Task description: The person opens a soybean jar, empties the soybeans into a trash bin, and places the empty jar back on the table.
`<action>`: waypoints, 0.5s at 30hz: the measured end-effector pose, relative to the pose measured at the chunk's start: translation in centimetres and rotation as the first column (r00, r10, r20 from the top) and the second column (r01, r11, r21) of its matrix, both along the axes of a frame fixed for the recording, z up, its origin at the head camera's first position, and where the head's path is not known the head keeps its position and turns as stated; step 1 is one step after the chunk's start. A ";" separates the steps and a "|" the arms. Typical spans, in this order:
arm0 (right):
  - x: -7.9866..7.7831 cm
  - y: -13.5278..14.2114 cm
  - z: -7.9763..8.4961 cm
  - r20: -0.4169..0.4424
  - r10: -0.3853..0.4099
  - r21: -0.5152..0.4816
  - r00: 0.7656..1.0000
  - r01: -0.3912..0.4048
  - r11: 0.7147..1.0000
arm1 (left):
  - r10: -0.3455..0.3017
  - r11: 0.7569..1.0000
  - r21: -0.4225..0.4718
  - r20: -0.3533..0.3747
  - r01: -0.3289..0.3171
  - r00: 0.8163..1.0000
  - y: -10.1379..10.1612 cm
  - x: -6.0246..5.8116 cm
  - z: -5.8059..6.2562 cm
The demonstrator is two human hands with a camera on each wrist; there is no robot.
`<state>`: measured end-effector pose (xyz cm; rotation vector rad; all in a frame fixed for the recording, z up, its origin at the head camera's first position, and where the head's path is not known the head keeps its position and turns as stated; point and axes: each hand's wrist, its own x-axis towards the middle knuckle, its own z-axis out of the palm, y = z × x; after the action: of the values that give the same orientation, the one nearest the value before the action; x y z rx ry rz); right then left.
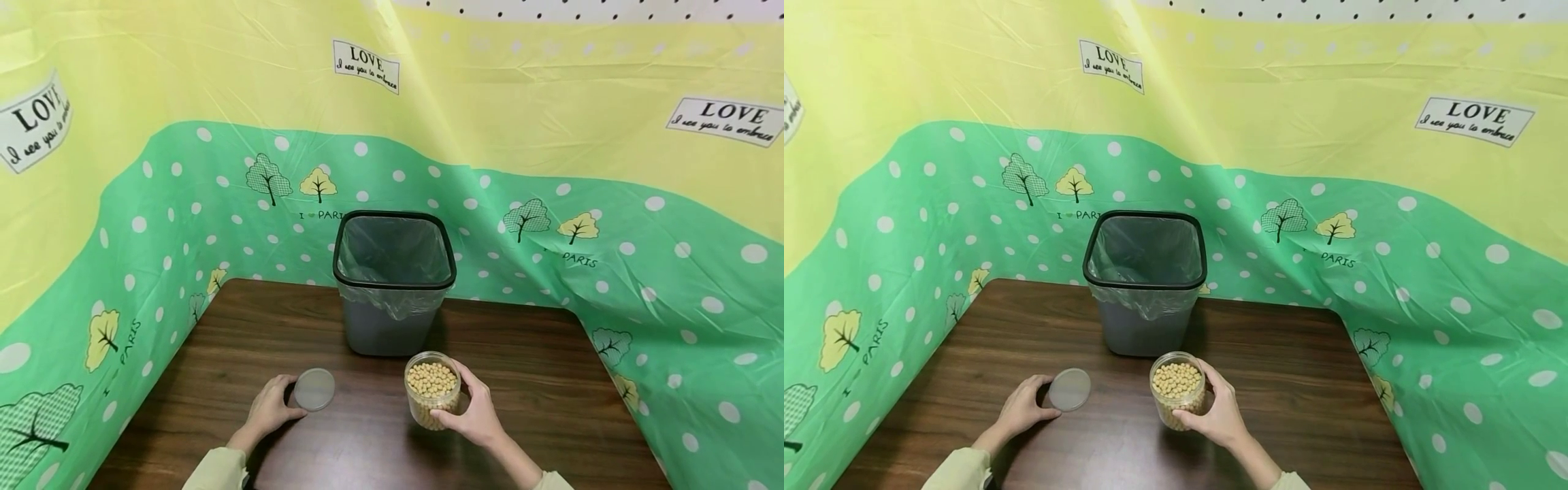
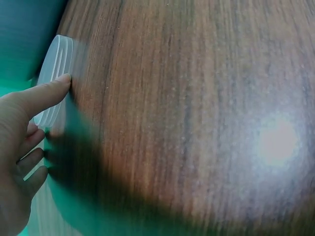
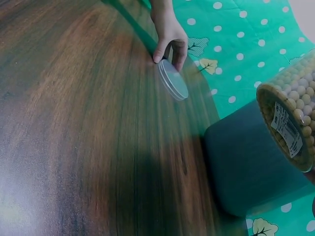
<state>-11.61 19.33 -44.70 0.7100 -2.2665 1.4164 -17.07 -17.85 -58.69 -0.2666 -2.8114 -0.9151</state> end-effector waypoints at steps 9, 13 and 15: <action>0.1 1.1 0.8 -0.029 -0.031 -0.022 0.999 0.030 0.999 | -0.033 0.995 0.098 0.002 0.033 0.999 -0.7 -1.3 2.8; -0.1 1.9 1.5 -0.057 -0.060 -0.067 0.997 0.056 0.996 | -0.039 0.983 0.179 -0.026 0.043 0.999 -0.6 -3.6 8.7; -0.3 2.2 1.8 -0.061 -0.082 -0.101 0.995 0.075 0.992 | -0.064 0.979 0.193 -0.040 0.071 0.997 0.0 -5.1 12.4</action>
<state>-11.90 21.51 -42.94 0.6198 -2.1347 1.4356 -22.16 -17.85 -46.27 -0.3481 -2.6713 -1.1791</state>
